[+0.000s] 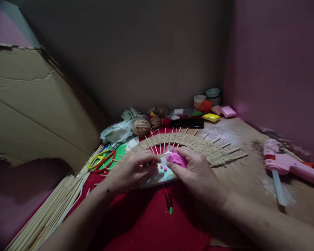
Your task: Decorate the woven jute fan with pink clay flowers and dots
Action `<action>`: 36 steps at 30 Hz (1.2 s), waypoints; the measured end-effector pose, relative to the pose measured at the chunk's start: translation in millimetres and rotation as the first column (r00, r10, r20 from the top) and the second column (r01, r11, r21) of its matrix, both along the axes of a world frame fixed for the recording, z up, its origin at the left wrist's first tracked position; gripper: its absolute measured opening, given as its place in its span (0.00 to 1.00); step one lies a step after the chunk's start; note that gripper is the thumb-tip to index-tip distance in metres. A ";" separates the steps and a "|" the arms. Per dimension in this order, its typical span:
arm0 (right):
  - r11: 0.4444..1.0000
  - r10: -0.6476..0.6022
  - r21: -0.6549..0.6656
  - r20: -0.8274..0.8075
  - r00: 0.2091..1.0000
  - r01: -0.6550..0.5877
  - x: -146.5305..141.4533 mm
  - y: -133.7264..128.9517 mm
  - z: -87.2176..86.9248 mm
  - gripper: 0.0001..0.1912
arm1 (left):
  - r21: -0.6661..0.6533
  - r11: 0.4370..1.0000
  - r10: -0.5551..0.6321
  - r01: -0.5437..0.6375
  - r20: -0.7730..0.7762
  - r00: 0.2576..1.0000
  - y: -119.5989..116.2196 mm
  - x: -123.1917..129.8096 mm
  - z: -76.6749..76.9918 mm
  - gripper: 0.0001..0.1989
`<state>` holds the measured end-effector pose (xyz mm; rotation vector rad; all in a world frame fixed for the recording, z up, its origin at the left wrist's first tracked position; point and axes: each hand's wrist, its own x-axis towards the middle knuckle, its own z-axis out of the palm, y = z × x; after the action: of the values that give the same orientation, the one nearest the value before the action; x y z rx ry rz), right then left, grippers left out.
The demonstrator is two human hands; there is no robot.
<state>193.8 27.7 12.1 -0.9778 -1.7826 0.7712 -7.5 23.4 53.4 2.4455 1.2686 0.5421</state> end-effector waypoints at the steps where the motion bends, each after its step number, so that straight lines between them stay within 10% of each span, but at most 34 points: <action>1: 1.000 0.000 -0.006 -0.002 1.000 0.000 -0.3 0.0 0.1 0.09 | 0.026 1.000 -0.001 0.002 -0.024 1.000 0.7 -0.8 -1.8 0.07; 15: 0.999 0.038 -0.009 -0.013 0.999 -0.038 -0.6 0.7 -2.2 0.07 | 0.195 0.977 -0.061 0.089 -0.147 0.987 7.8 -5.1 -25.3 0.03; 36: 0.996 0.069 -0.054 -0.009 0.998 -0.069 -1.7 1.5 -2.3 0.08 | 0.088 0.996 -0.010 0.023 -0.150 0.989 2.1 -1.1 -4.7 0.06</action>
<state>192.0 29.1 9.8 -0.9516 -1.8057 0.8688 -8.6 25.5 48.7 2.6114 1.3058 0.4262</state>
